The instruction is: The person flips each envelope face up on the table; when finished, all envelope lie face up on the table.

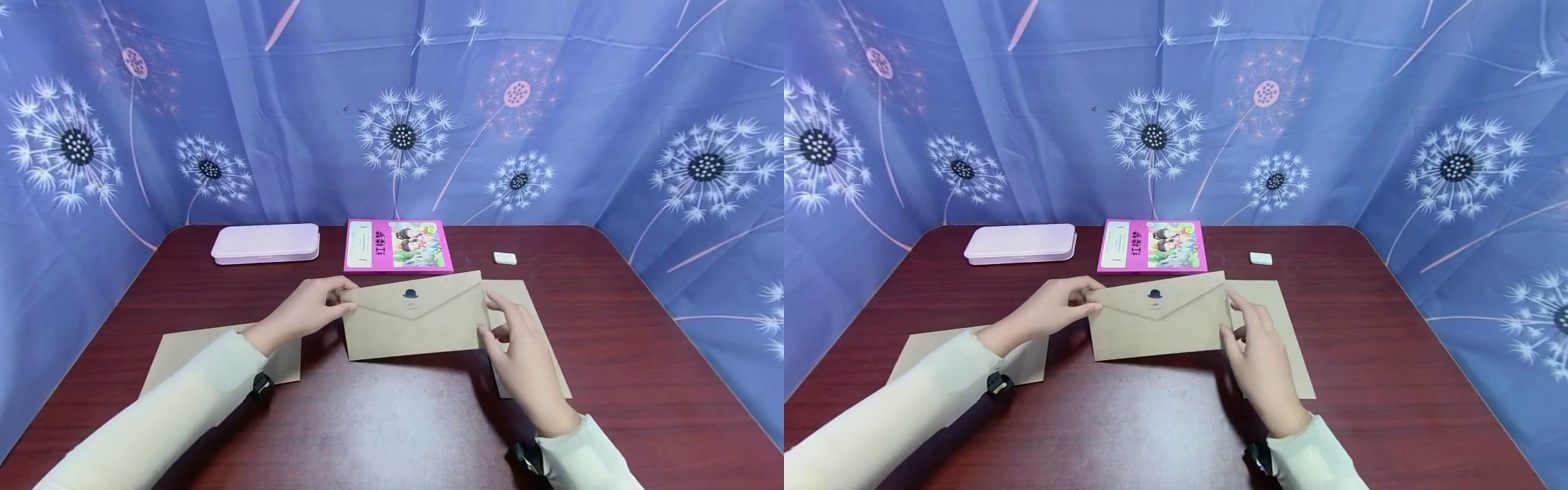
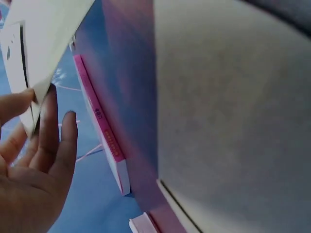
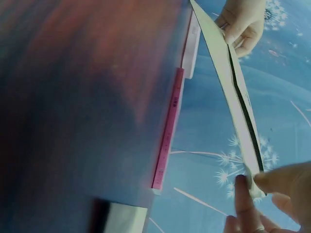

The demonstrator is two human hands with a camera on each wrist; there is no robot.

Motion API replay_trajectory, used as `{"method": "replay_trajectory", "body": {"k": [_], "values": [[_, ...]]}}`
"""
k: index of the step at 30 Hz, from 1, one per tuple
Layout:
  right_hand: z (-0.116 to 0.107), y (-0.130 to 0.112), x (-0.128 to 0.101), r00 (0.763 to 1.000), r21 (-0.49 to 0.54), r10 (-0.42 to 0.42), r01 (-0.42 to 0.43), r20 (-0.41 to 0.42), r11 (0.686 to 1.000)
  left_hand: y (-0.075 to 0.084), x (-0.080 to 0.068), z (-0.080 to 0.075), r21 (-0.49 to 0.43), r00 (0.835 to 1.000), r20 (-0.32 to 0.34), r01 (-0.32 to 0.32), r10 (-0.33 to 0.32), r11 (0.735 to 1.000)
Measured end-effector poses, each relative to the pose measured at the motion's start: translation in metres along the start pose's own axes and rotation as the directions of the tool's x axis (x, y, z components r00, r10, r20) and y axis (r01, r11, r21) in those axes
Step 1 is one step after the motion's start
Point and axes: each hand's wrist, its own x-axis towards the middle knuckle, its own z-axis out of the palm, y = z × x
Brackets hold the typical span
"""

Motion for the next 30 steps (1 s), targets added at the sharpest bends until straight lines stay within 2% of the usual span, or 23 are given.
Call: {"method": "replay_trajectory", "body": {"k": [5,9,16,24,30], "values": [[0.008,0.003,-0.005,0.995,-0.02,-0.06,0.062,0.08,0.998,-0.003,-0.002,0.003,-0.002,0.998,-0.034,0.048,-0.048,0.999],[0.011,0.001,-0.006,0.979,-0.051,-0.051,0.062,0.199,0.997,-0.005,-0.003,0.005,0.016,0.998,-0.031,0.061,-0.06,0.998],[0.012,-0.003,-0.008,0.918,-0.082,-0.023,0.06,0.396,0.995,-0.004,-0.009,0.013,0.128,0.996,0.084,0.033,-0.044,0.991],[0.014,-0.005,-0.011,0.876,-0.07,-0.052,0.097,0.479,0.993,0.0,-0.016,0.02,0.222,0.985,0.158,0.033,-0.07,0.975],[0.015,-0.005,-0.013,0.866,-0.07,-0.078,0.129,0.494,0.989,0.001,-0.018,0.019,0.279,0.978,0.179,0.055,-0.108,0.959]]}}
